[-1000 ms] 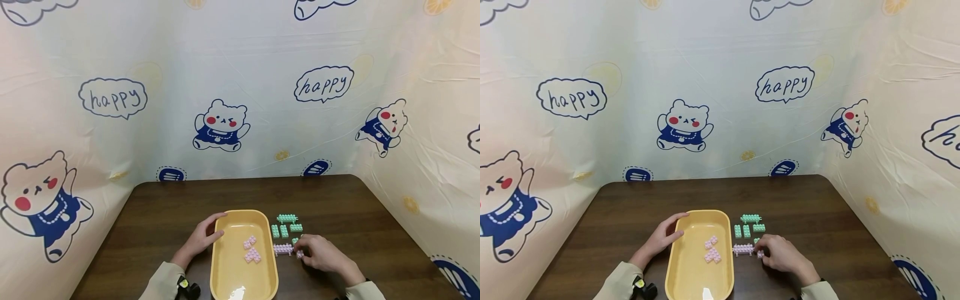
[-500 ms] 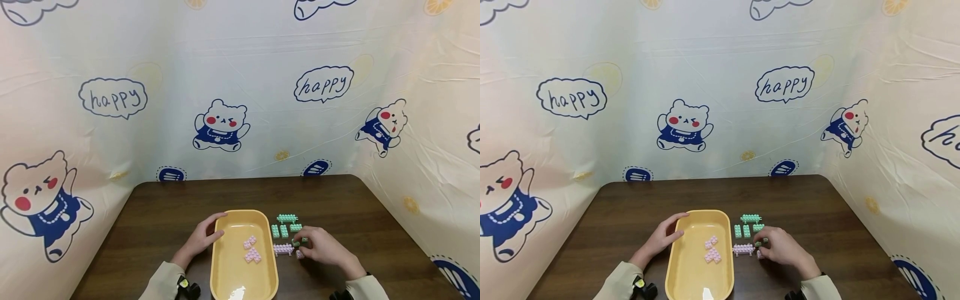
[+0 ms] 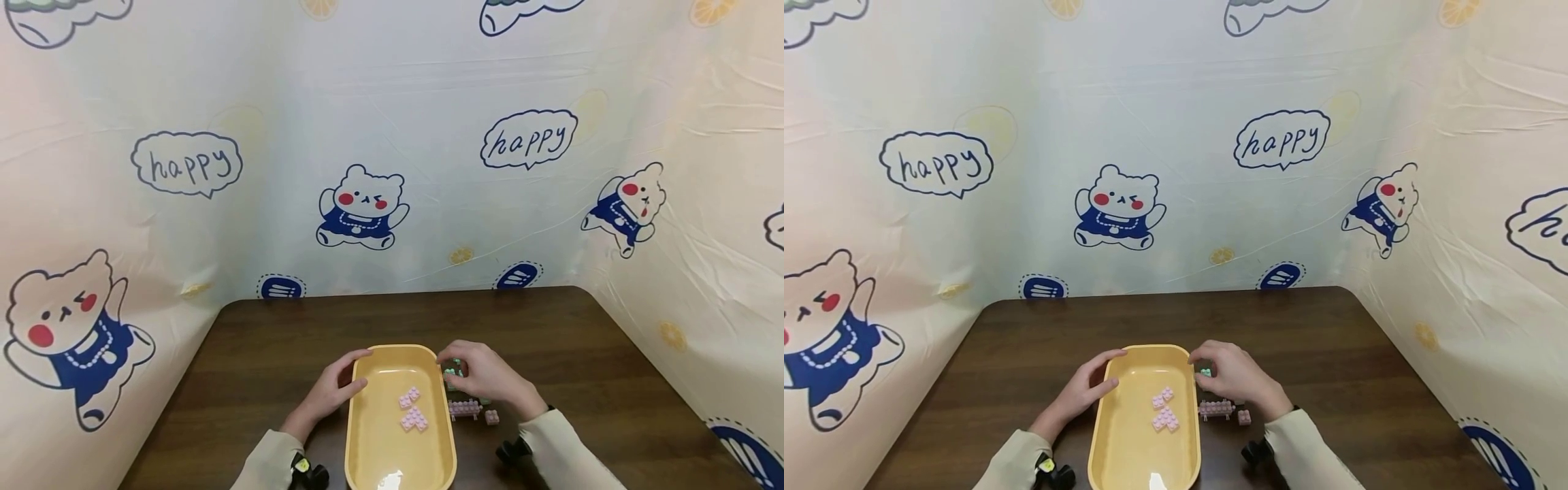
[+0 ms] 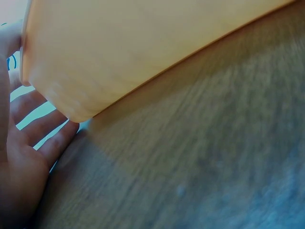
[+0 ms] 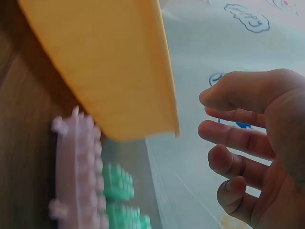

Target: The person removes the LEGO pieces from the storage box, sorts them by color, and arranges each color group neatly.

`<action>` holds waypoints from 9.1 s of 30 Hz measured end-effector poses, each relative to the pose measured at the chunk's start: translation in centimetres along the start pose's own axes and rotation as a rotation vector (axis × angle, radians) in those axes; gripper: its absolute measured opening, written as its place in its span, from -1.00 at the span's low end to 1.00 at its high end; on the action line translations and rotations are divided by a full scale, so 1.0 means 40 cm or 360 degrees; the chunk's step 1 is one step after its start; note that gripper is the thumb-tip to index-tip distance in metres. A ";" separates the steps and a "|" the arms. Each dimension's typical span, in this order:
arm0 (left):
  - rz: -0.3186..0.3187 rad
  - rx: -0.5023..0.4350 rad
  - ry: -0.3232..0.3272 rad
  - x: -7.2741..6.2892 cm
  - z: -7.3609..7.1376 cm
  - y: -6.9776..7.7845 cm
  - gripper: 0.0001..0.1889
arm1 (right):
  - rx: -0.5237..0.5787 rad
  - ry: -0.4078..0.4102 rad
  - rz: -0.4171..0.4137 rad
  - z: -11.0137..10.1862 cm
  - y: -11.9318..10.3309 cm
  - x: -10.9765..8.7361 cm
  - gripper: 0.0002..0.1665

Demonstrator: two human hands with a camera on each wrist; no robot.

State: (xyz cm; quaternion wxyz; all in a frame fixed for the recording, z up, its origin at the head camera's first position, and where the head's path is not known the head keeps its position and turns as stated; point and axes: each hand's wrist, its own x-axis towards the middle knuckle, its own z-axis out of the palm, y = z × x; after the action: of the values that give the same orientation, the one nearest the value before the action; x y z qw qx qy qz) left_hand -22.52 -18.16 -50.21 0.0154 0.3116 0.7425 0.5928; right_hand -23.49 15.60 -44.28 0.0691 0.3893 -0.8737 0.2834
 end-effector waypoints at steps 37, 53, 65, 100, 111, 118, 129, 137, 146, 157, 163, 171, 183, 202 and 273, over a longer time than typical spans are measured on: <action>-0.0031 0.0055 0.0007 0.002 -0.001 0.009 -0.47 | -0.0178 -0.0530 -0.0110 0.139 -0.096 0.133 -0.74; -0.0028 0.0060 0.0024 0.004 -0.003 -0.037 -0.46 | -0.0316 -0.0560 -0.0077 0.153 -0.096 0.137 -0.79; -0.0009 0.0072 0.0058 -0.001 -0.003 -0.077 -0.47 | -0.0414 -0.0532 -0.0153 0.169 -0.091 0.136 -0.84; 0.0094 0.0040 0.0038 0.000 -0.002 -0.082 -0.48 | -0.0199 -0.0404 -0.0264 0.136 -0.091 0.124 -0.82; 0.0040 0.0089 0.0049 0.002 -0.001 -0.076 -0.47 | -0.0080 -0.0290 -0.0283 0.097 -0.102 0.120 -0.78; 0.0031 0.0062 0.0016 0.001 -0.002 -0.021 -0.48 | -0.0011 -0.0186 -0.0325 0.079 -0.103 0.105 -0.82; 0.0017 0.0034 0.0025 -0.003 0.000 0.000 -0.48 | 0.0004 -0.0135 -0.0268 0.040 -0.102 0.068 -0.82; 0.0040 0.0022 0.0012 -0.001 -0.003 -0.040 -0.47 | -0.0016 -0.0099 -0.0238 0.023 -0.083 0.025 -0.79; 0.0038 0.0060 0.0029 -0.004 -0.004 -0.089 -0.47 | 0.0101 -0.0050 -0.0184 0.010 -0.060 -0.036 -0.79; 0.0091 0.0029 0.0033 -0.006 0.001 -0.085 -0.46 | 0.0172 -0.0014 -0.0096 0.006 -0.024 -0.106 -0.80; 0.0100 0.0022 0.0036 -0.005 0.002 -0.086 -0.47 | 0.0155 -0.0026 -0.0026 0.005 -0.009 -0.130 -0.73; 0.0106 0.0046 0.0033 -0.005 0.002 -0.090 -0.48 | 0.0171 -0.0072 0.0025 0.014 -0.002 -0.155 -0.69; 0.0105 0.0037 0.0036 0.000 -0.001 -0.077 -0.47 | 0.0119 -0.0082 -0.0015 0.028 -0.001 -0.175 -0.74; 0.0060 0.0034 0.0036 0.004 -0.007 -0.080 -0.48 | -0.0126 -0.0091 -0.0100 0.076 0.006 -0.204 -0.77; 0.0071 0.0001 0.0019 -0.006 0.008 -0.035 -0.47 | 0.0081 -0.0109 -0.0121 0.039 -0.048 0.035 -0.80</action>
State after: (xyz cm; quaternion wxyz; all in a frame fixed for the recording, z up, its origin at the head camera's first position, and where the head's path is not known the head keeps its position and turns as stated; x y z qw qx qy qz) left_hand -22.84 -18.14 -51.63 -0.0023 0.3244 0.7357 0.5945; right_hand -22.93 12.82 -44.27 0.0401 0.4332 -0.8527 0.2891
